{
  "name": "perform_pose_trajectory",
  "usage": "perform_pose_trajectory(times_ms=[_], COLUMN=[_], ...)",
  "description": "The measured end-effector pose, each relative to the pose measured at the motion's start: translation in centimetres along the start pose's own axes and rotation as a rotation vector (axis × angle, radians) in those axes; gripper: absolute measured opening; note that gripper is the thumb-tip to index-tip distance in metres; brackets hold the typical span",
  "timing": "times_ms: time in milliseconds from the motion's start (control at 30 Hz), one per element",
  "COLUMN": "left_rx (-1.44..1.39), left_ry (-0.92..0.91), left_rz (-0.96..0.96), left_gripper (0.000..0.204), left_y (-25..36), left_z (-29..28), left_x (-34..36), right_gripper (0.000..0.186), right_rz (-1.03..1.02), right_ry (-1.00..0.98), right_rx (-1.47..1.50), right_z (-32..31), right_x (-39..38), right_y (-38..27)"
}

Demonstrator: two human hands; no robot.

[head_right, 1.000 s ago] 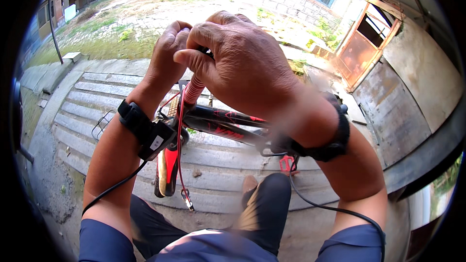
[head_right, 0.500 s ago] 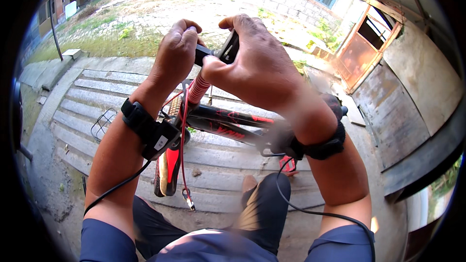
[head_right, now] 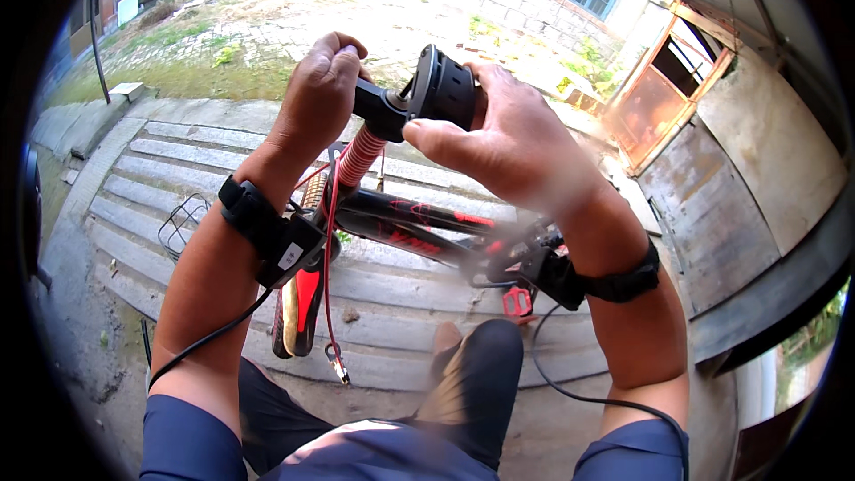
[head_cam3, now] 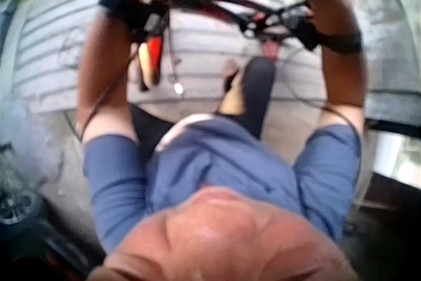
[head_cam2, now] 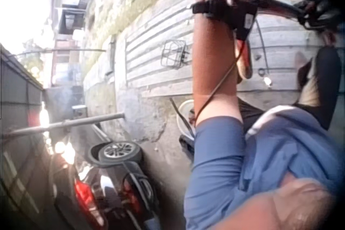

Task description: The person is sitting on concrete steps outdoors, disassembling the front suspension fork of a bicycle. They use a screwdriver to loosen the stem bolts, remove the stem, and then pull out the red suspension spring from the fork tube.

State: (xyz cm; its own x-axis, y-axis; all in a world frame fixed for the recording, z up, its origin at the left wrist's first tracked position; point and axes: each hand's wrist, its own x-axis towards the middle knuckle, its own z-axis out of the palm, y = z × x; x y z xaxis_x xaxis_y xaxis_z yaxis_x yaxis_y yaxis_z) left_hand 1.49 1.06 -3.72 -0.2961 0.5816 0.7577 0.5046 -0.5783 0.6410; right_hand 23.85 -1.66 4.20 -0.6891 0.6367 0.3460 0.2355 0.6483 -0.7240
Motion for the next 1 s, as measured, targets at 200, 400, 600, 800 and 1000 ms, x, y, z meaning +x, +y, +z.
perform_pose_trajectory(times_ms=[200, 400, 600, 800, 1000], left_rx=[-0.022, -0.057, -0.101, -0.052, -0.029], left_ry=[0.001, -0.012, -0.025, -0.025, -0.011], left_rz=[-0.026, -0.086, -0.115, -0.092, -0.09], left_gripper=[0.024, 0.023, 0.022, 0.022, 0.023], left_y=[0.2, 0.5, 0.7, 0.6, 0.9], left_z=[0.2, 0.0, 0.0, -0.1, -0.1], left_x=[0.1, 0.0, 0.0, 0.0, 0.0], right_gripper=[0.07, 0.066, 0.077, 0.08, 0.076], right_rz=[0.042, -0.002, 0.015, -0.092, -0.151], right_ry=[0.105, 0.065, -0.193, -0.278, -0.267], right_rx=[-0.201, -0.186, -0.217, -0.538, -0.893], right_z=[-0.2, -0.7, -4.1, -5.5, -5.3], right_x=[0.0, 0.6, 2.0, 3.7, 5.0], right_y=[0.1, 0.9, 1.5, 0.9, -0.4])
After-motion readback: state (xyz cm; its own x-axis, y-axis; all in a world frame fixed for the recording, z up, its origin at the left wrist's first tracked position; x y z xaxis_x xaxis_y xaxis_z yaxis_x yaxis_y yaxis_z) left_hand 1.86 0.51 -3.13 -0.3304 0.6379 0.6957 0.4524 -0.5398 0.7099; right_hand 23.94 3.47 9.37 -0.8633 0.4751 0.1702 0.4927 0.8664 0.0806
